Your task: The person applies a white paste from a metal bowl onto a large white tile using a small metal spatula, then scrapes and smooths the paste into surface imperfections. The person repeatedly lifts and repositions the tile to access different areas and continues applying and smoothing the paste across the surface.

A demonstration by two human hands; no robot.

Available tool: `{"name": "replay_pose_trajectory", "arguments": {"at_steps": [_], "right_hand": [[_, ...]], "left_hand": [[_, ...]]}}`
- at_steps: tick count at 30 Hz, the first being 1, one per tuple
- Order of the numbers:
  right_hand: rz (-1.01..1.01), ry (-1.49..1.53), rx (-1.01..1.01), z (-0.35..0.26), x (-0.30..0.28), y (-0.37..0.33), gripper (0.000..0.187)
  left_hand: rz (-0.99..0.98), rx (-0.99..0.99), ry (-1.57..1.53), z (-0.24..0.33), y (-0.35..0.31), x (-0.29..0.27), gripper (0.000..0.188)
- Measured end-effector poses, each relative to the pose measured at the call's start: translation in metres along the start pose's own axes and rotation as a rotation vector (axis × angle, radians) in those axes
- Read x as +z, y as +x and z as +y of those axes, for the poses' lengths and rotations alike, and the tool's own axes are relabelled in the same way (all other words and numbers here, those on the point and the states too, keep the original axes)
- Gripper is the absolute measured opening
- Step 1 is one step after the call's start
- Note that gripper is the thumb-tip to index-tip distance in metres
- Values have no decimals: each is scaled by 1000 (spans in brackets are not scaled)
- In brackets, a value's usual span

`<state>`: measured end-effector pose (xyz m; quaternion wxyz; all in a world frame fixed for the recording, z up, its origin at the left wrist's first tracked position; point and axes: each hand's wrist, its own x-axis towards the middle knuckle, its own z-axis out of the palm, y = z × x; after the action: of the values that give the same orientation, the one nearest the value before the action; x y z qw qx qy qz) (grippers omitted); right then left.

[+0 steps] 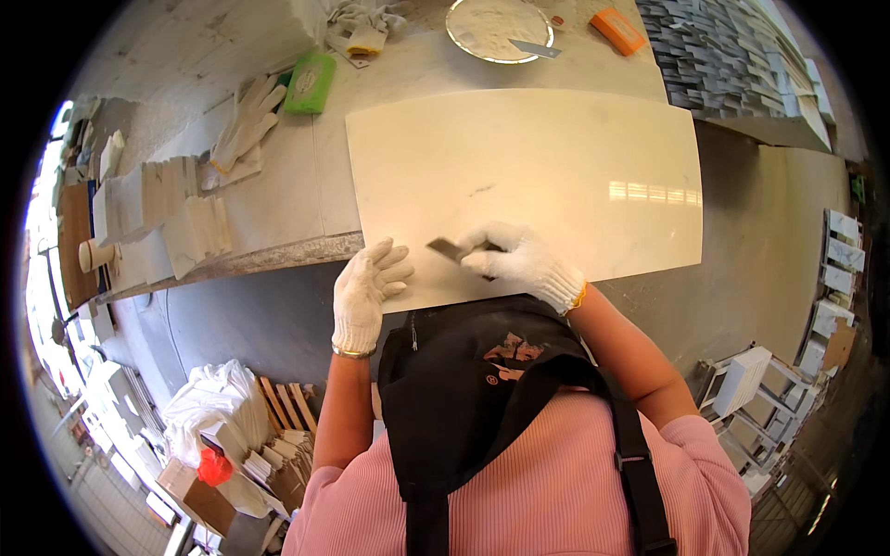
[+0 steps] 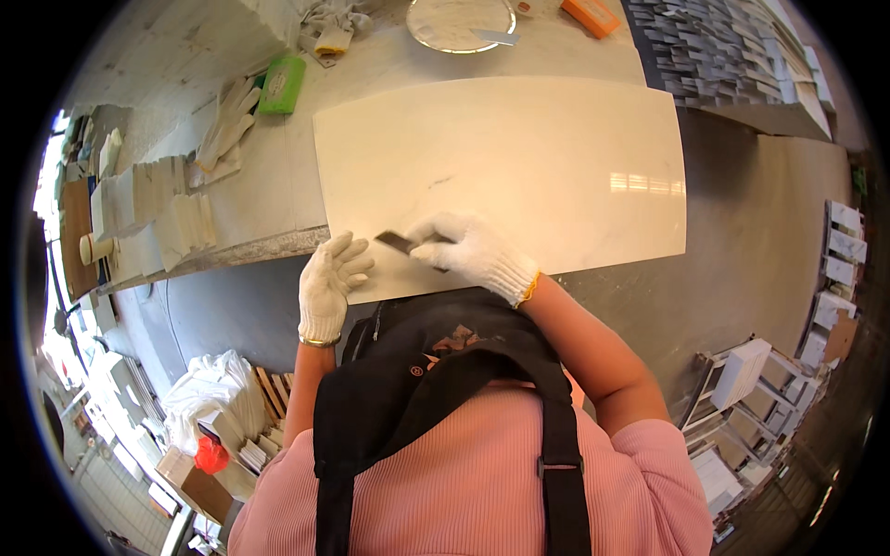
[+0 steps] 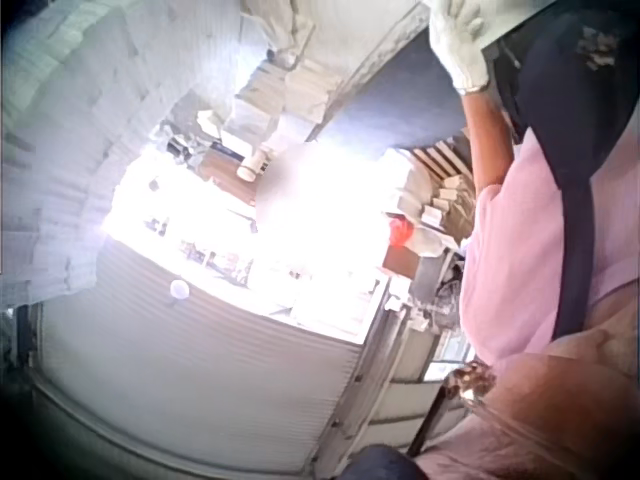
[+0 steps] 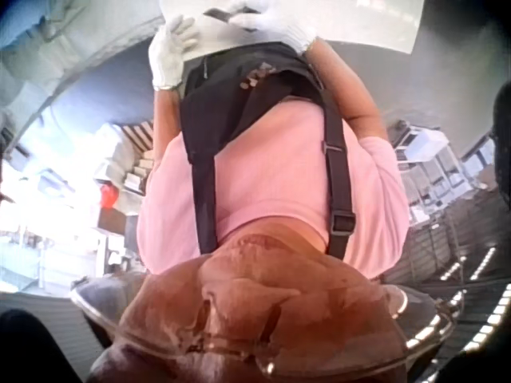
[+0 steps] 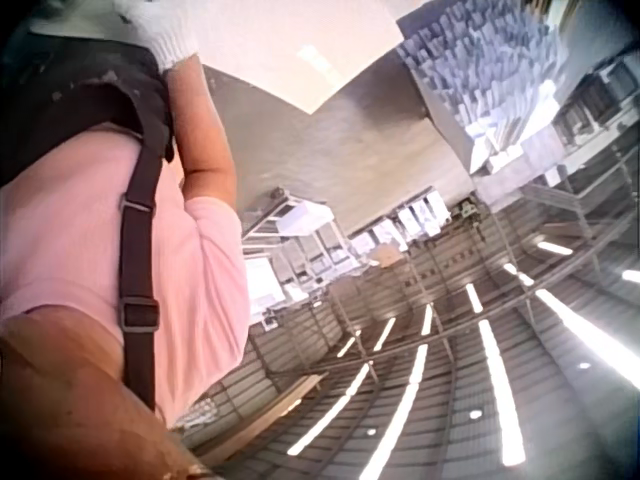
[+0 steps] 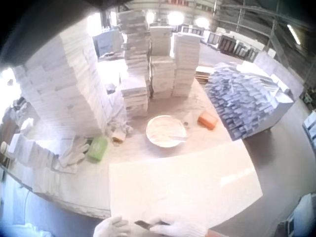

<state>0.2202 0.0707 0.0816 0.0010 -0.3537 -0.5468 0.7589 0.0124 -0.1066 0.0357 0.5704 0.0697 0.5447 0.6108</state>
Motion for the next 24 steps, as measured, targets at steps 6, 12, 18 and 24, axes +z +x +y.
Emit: {"name": "replay_pose_trajectory", "arguments": {"at_steps": [6, 12, 18, 24], "right_hand": [[-281, 297, 67, 24, 34, 7, 20], [7, 735, -37, 64, -59, -53, 35], [1191, 346, -296, 149, -218, -201, 24], [1377, 300, -253, 175, -199, -257, 25]], "left_hand": [[176, 186, 14, 24, 5, -9, 57], [358, 351, 425, 36, -8, 5, 55], [306, 730, 1475, 12, 34, 4, 60], [191, 777, 1973, -15, 88, 60, 78]]}}
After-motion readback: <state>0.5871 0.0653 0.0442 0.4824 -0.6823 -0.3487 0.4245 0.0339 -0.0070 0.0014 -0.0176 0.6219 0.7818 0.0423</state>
